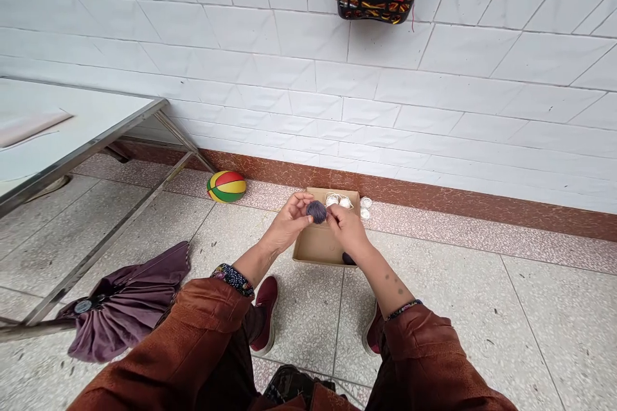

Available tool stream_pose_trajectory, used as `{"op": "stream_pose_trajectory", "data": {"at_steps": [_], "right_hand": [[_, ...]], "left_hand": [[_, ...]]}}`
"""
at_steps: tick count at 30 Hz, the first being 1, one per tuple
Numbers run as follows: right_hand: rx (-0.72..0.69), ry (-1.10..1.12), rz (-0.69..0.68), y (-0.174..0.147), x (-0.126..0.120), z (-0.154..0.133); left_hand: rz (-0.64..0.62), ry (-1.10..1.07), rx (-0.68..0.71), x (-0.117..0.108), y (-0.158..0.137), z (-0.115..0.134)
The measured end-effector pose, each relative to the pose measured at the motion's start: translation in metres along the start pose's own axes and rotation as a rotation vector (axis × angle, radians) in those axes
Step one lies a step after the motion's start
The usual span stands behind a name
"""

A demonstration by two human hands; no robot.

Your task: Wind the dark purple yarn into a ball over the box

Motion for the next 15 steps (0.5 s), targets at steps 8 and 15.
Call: {"op": "stream_pose_trajectory", "data": {"at_steps": [8,15], "right_hand": [[-0.267,-0.027,-0.264,-0.02,0.006,-0.035],[-0.174,0.229,-0.126,-0.015,-0.027,-0.048]], "left_hand": [[0.225,0.106,-0.018,-0.018,0.005,-0.009],[0.083,0.237,-0.035,-0.015,0.003,-0.008]]}}
Point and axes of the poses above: each hand's wrist, its own y-axis towards the middle knuckle, its own x-axis out of the palm, z = x × y, the point moved 1 cm from there along y, towards the middle knuckle, and after that the axes turned 15 degrees about x, right-handed, at the moved point
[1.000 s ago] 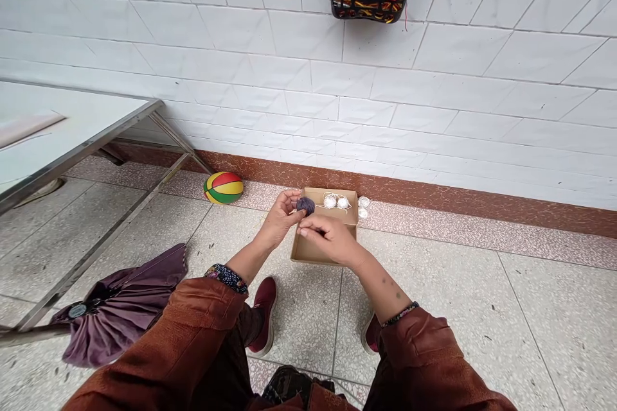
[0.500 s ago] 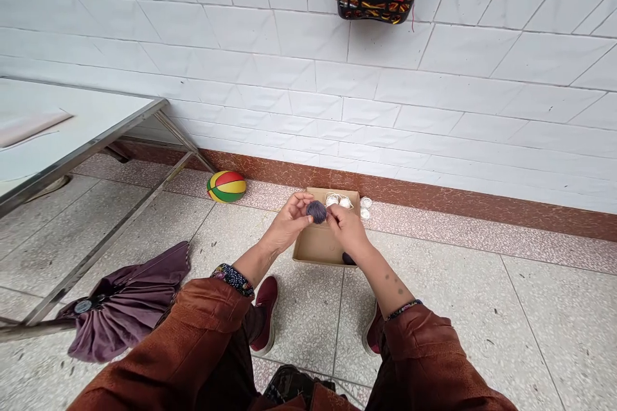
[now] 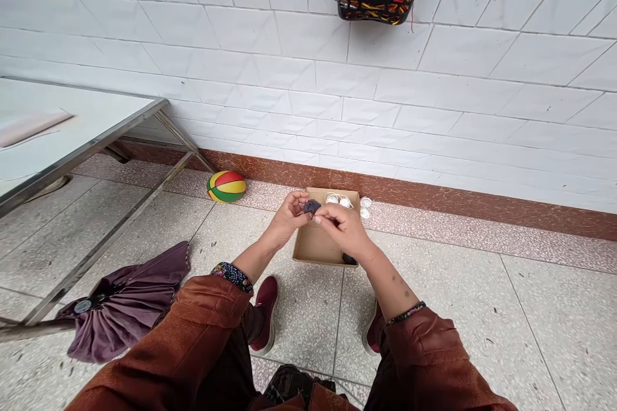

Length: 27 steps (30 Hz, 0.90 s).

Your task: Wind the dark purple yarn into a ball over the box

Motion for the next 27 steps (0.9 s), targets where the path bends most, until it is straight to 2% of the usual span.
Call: {"op": "stream_pose_trajectory", "data": {"at_steps": [3,6,8,12,16,20,23,27], "right_hand": [[0.071,0.04,0.151,0.007,-0.01,0.014],[0.16,0.016,0.236,0.014,-0.01,0.032],[0.218,-0.028,0.224,0.015,-0.005,0.042],[0.217,-0.172,0.11,0.01,0.017,0.049],[0.061,-0.325,-0.084,-0.003,0.038,0.037],[-0.125,-0.37,-0.234,-0.013,0.038,0.016],[-0.163,-0.332,-0.199,-0.012,0.026,0.003],[-0.108,-0.198,0.008,-0.002,0.004,0.002]], "left_hand": [[-0.158,-0.043,-0.017,0.007,-0.006,0.004],[-0.28,-0.23,-0.028,0.013,-0.01,0.011],[-0.248,-0.364,-0.039,0.014,-0.009,0.015],[-0.03,-0.497,-0.045,0.01,-0.002,0.017],[0.155,-0.429,-0.039,0.001,0.004,0.009],[0.165,-0.261,-0.005,-0.004,0.006,0.002],[0.125,-0.114,0.039,-0.006,0.006,0.001],[-0.046,0.035,0.033,-0.001,0.002,0.003]]}}
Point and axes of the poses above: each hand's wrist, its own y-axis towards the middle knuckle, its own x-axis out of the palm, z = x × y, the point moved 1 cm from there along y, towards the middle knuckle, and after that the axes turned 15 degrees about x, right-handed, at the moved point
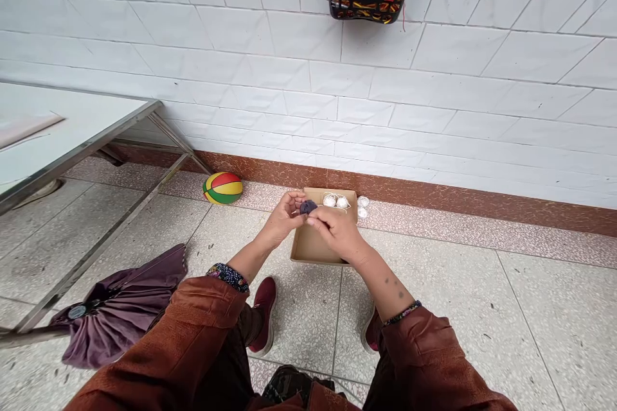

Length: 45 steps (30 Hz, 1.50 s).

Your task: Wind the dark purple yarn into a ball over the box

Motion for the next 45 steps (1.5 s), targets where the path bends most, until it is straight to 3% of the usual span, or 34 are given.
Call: {"op": "stream_pose_trajectory", "data": {"at_steps": [3,6,8,12,15,18,23,27,31,34,37,41,45], "right_hand": [[0.101,0.054,0.151,0.007,-0.009,0.016],[0.227,0.028,0.21,0.01,-0.008,0.035],[0.299,-0.026,0.188,0.011,0.0,0.045],[0.388,-0.157,0.086,0.007,0.021,0.051],[0.348,-0.225,-0.026,0.002,0.038,0.044],[0.224,-0.265,-0.171,-0.005,0.049,0.031],[-0.018,-0.192,-0.324,-0.011,0.041,0.005],[-0.021,-0.017,-0.17,-0.004,0.011,-0.007],[0.119,0.077,0.098,0.006,-0.014,0.006],[0.257,0.076,0.242,0.01,-0.019,0.028],[0.346,0.025,0.245,0.011,-0.009,0.048],[0.341,-0.105,0.106,0.008,0.016,0.054],[0.238,-0.237,-0.041,0.0,0.035,0.039]], "left_hand": [[-0.177,-0.031,-0.024,0.008,-0.006,0.003],[-0.292,-0.166,-0.022,0.016,-0.011,0.007],[-0.272,-0.261,-0.014,0.018,-0.011,0.009],[-0.084,-0.33,0.0,0.014,-0.006,0.008],[0.051,-0.293,0.008,0.007,-0.001,0.004],[0.138,-0.208,0.0,0.0,0.002,-0.002],[0.167,-0.064,0.012,-0.006,0.005,-0.007],[0.053,-0.004,0.004,-0.002,0.002,-0.006],[-0.136,0.033,-0.051,0.008,-0.007,-0.004],[-0.276,-0.061,-0.068,0.016,-0.013,-0.001],[-0.328,-0.229,-0.056,0.021,-0.014,0.005],[-0.16,-0.35,-0.025,0.018,-0.007,0.011],[0.06,-0.29,-0.004,0.007,0.0,0.006]]}}
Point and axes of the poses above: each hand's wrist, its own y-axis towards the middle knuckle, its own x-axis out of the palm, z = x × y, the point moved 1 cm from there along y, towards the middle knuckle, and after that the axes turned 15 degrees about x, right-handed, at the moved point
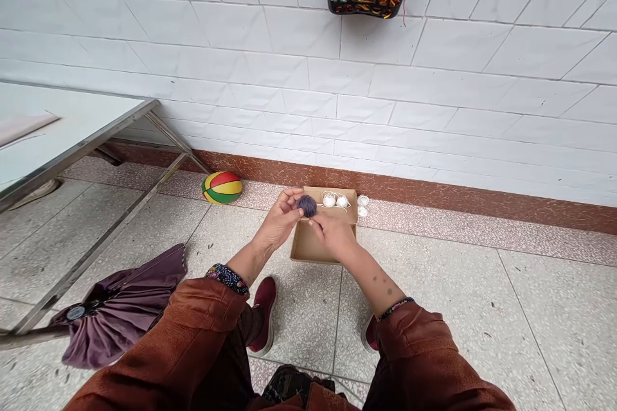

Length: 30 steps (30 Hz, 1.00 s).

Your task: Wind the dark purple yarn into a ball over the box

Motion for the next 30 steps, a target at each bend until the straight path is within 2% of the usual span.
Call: {"op": "stream_pose_trajectory", "data": {"at_steps": [5,8,11,14,17,19,21,25,30], "right_hand": [[-0.263,-0.008,-0.165,-0.014,-0.008,-0.023],[-0.303,0.125,-0.174,-0.015,-0.024,-0.032],[-0.249,0.255,-0.102,-0.01,-0.04,-0.031],[-0.143,0.298,0.034,-0.001,-0.047,-0.018],[0.0,0.307,0.169,0.008,-0.045,0.0],[0.067,0.3,0.191,0.012,-0.038,0.009],[0.094,0.277,0.166,0.013,-0.03,0.014],[0.065,0.189,0.086,0.007,-0.011,0.008],[-0.13,0.084,-0.077,-0.007,-0.001,-0.011]], "left_hand": [[0.114,0.159,0.03,-0.014,0.004,-0.005],[0.106,0.225,0.015,-0.015,0.004,-0.004],[0.021,0.283,-0.02,-0.011,0.001,-0.004],[-0.133,0.287,-0.05,-0.004,-0.004,-0.006],[-0.274,0.156,-0.073,0.004,-0.01,-0.006],[-0.299,0.035,-0.081,0.008,-0.011,-0.003],[-0.245,-0.068,-0.088,0.01,-0.01,0.002],[-0.049,-0.149,-0.069,0.006,-0.004,0.008],[0.067,0.01,-0.035,-0.003,0.0,0.003]]}}
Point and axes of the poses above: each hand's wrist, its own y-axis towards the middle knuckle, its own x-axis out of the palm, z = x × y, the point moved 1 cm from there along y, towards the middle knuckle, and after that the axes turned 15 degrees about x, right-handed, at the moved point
